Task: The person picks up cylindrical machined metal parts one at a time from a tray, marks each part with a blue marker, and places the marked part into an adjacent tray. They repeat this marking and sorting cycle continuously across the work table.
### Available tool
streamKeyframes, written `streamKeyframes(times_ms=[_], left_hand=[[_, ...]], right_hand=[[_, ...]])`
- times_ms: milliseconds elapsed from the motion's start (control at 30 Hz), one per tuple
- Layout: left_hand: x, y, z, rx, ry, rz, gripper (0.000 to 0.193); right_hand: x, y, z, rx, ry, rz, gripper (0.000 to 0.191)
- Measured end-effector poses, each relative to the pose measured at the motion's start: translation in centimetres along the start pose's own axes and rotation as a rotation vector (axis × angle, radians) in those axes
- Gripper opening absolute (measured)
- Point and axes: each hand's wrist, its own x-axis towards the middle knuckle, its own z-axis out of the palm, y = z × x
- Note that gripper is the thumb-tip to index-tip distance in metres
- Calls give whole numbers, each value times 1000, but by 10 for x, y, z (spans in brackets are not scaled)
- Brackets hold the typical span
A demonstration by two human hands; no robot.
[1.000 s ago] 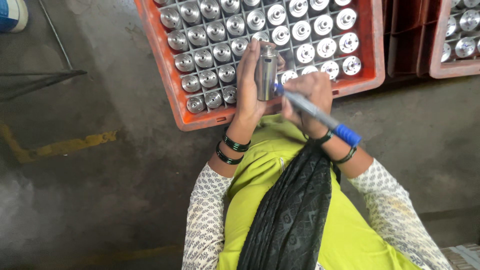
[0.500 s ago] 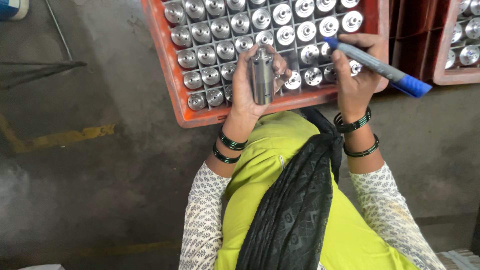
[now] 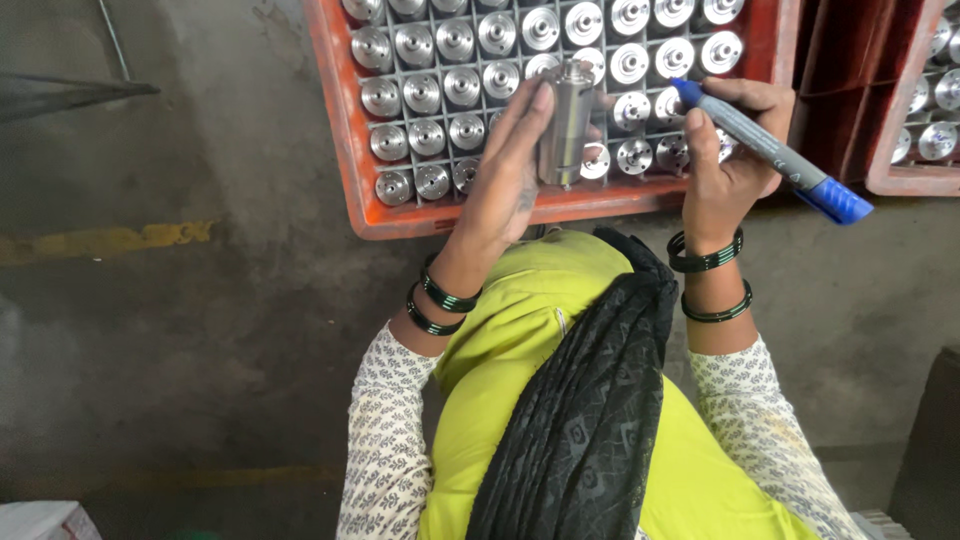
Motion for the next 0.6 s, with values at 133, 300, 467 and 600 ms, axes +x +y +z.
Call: streamKeyframes(times_ms=[133, 300, 467, 600], left_hand=[[-10, 6, 13, 54, -35, 30, 42], [-22, 9, 23, 26, -34, 9, 44], [-26, 6, 27, 136, -21, 34, 48], [-35, 11, 35, 311, -93, 54, 58]], right_hand=[[0, 4, -1, 28, 5, -9, 25], [-2, 6, -1, 33, 6, -11, 24], [-2, 6, -1, 26, 10, -25, 22], [-3, 6, -2, 8, 14, -23, 22]])
